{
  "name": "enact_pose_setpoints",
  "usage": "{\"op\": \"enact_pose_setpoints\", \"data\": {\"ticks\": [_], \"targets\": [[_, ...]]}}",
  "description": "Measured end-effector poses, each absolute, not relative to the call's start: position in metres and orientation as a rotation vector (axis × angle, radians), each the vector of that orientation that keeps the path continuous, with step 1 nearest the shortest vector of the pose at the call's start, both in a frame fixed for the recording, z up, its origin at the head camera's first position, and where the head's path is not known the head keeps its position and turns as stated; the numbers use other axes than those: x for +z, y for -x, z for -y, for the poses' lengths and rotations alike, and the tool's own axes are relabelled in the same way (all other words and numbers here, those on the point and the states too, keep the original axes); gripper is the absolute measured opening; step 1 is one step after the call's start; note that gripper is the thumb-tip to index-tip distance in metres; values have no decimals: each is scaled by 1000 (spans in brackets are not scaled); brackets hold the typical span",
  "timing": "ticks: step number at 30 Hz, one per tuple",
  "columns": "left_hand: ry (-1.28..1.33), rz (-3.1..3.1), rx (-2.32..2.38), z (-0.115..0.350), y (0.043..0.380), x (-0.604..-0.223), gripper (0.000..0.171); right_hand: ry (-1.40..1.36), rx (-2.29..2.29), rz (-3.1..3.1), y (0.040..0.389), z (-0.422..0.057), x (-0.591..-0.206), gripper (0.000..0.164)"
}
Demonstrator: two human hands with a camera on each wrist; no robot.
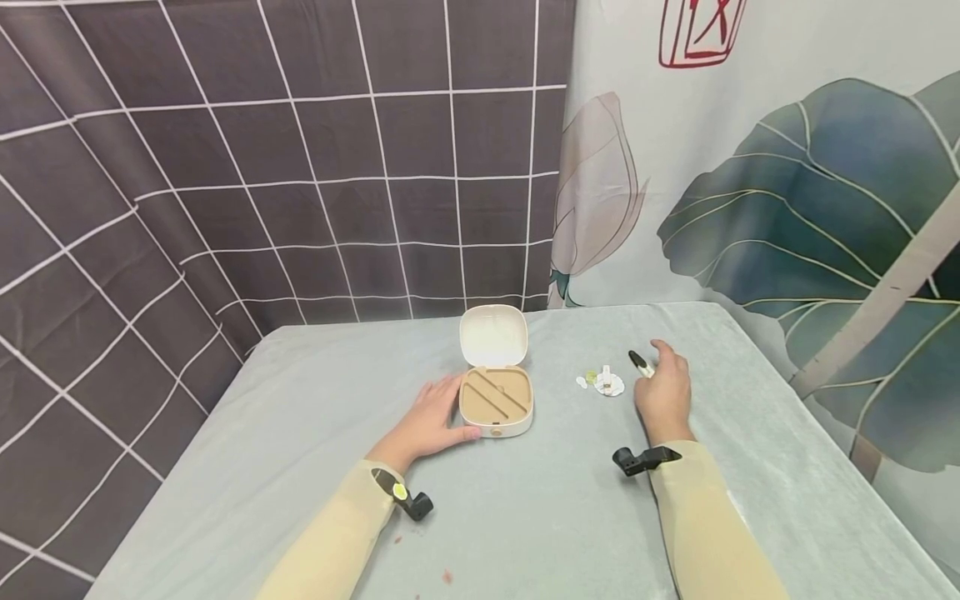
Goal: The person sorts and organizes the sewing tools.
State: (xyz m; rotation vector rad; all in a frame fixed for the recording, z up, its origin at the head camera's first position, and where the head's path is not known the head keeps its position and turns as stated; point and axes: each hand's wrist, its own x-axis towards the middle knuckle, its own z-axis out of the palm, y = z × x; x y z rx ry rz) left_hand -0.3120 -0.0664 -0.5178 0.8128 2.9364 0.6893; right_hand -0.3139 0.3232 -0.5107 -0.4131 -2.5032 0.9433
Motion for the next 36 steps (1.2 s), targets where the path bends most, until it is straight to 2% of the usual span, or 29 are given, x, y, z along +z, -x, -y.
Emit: {"op": "enact_pose_setpoints", "data": {"ticks": [36], "targets": [[-810,-2941,655,67,312,-519,107,446,1061,2549,314,-321,-506,71]]}}
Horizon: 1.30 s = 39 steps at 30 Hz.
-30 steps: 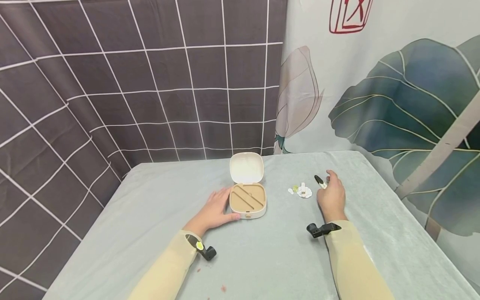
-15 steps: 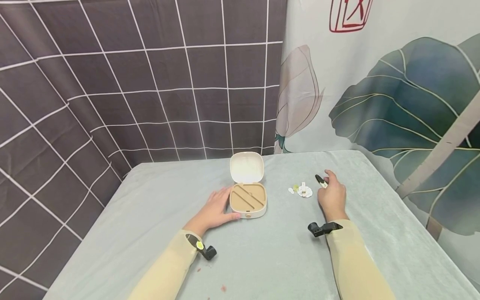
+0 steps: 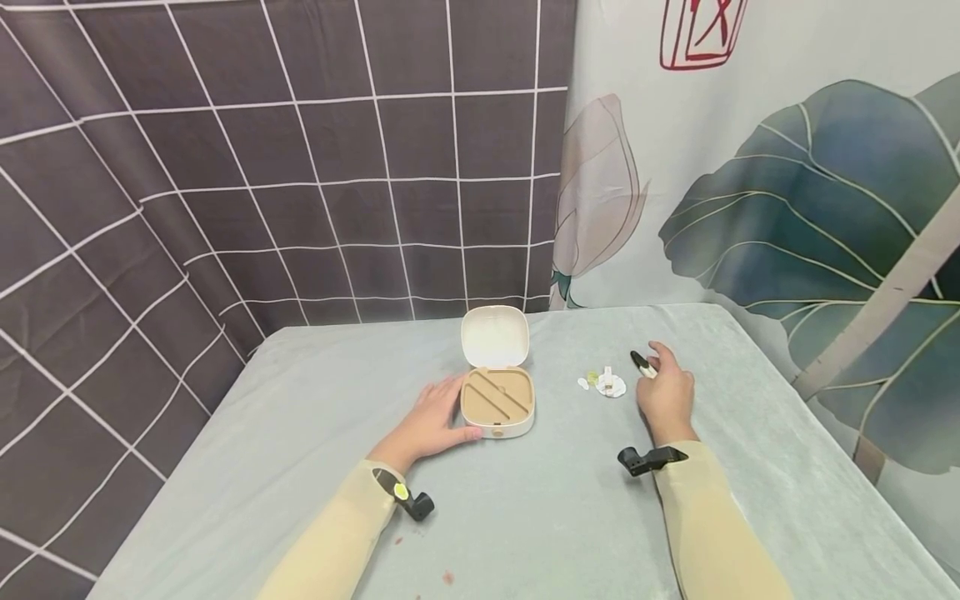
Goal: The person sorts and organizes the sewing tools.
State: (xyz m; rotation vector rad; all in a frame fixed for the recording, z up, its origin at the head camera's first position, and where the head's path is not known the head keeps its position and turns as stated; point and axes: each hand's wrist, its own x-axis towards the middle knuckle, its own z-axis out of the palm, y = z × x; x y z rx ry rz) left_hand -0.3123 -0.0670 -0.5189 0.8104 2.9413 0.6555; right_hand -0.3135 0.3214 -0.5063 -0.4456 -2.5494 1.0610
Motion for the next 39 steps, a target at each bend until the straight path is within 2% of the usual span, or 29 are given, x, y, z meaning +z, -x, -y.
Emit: {"op": "enact_pose_setpoints", "data": {"ticks": [20,39], "targets": [[-824,-2945,662,67,314,-523,108,233,1135,2473,310,-307,-485,63],[-818,-2946,669,67,313,-522,109,83,1208,2484,306,-265,-456,66]]}}
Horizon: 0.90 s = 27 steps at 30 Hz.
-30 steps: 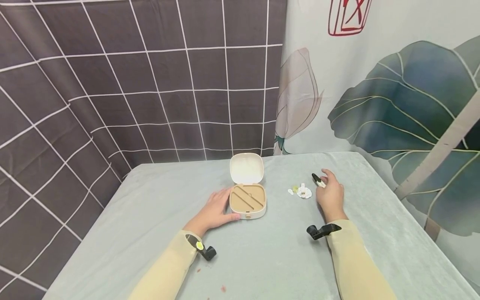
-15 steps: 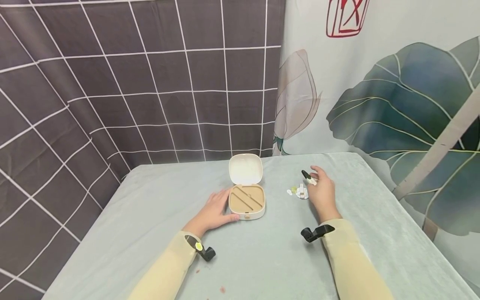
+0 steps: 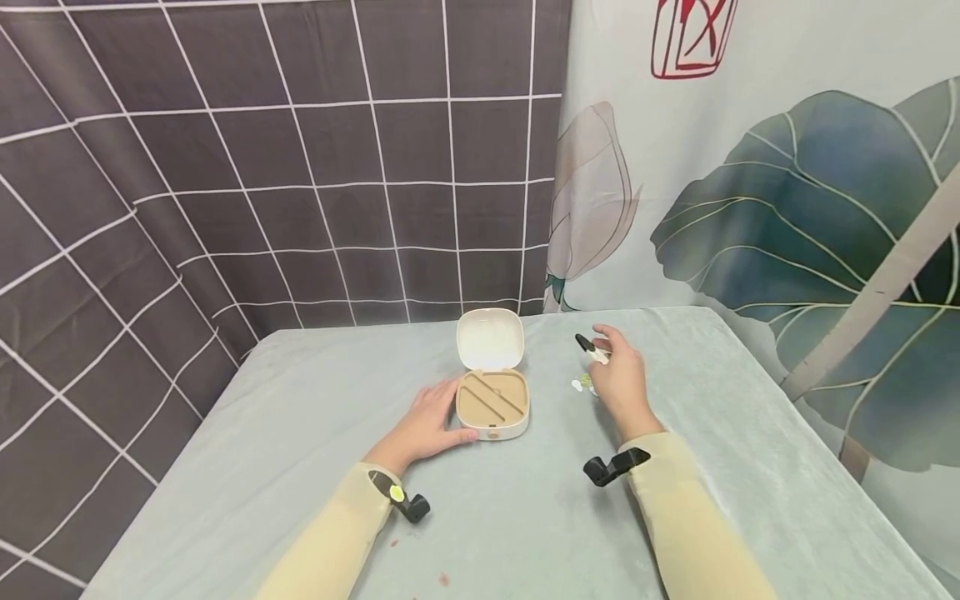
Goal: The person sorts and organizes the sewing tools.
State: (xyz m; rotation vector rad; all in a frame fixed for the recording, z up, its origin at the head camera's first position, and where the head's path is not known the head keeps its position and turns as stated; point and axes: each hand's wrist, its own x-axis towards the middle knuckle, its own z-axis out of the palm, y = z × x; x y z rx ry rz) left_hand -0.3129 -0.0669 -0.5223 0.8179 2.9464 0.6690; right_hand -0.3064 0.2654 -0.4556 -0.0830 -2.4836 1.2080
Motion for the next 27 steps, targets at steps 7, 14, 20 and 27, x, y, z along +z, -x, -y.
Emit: {"op": "enact_pose_setpoints", "data": {"ticks": [7,14,20,27], "targets": [[-837,-2950,688,68,313,-523,110,43,1253,2485,307,-243,-450,63],[-835,-2947,684,68,314,-523,110,34,1275,2512,307,-223,-447,61],[-843,-2949,694,69,313,-523,109,16,1312,2539,305,-205,-445,63],[-838,-2941,701,67,312,-523,107,-13,1341,2527,301,-189,-442,62]]}}
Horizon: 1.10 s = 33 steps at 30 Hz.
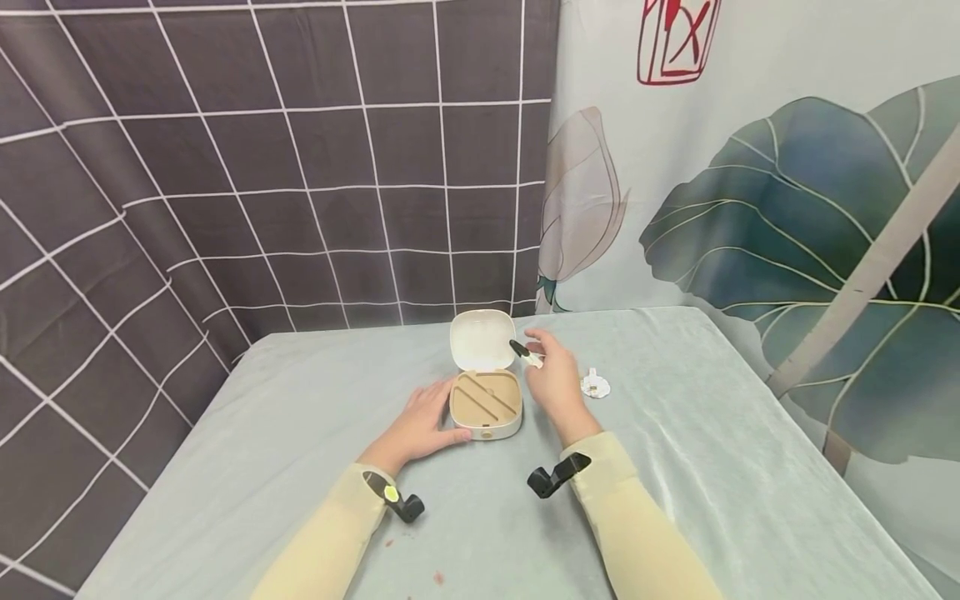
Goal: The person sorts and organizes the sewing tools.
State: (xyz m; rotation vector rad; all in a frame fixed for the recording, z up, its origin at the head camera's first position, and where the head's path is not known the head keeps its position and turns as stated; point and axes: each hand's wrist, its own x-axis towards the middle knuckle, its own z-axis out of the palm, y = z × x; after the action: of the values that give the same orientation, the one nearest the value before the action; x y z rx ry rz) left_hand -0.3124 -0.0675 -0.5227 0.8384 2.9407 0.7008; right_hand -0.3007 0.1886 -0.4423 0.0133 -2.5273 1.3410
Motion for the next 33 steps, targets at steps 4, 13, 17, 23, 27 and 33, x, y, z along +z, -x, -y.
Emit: {"op": "enact_pose_setpoints", "data": {"ticks": [4,13,17,23,27,33], "targets": [[-833,-2941,704,67,313,-524,107,-28,1369,2521,297,-178,-442,61],[-824,-2942,696,68,310,-520,106,-61,1422,2528,290,-154,-445,60],[-827,-2942,690,68,309,-519,106,-87,1417,2530,287,-147,-447,59],[-819,-2947,680,67,311,-521,106,-112,1406,2520,286,-143,-452,62],[-812,-2946,685,66,312,-521,106,-141,1399,2529,285,-139,-454,61],[-812,-2944,686,65,311,-520,106,-153,1347,2576,285,-133,-459,58]]}}
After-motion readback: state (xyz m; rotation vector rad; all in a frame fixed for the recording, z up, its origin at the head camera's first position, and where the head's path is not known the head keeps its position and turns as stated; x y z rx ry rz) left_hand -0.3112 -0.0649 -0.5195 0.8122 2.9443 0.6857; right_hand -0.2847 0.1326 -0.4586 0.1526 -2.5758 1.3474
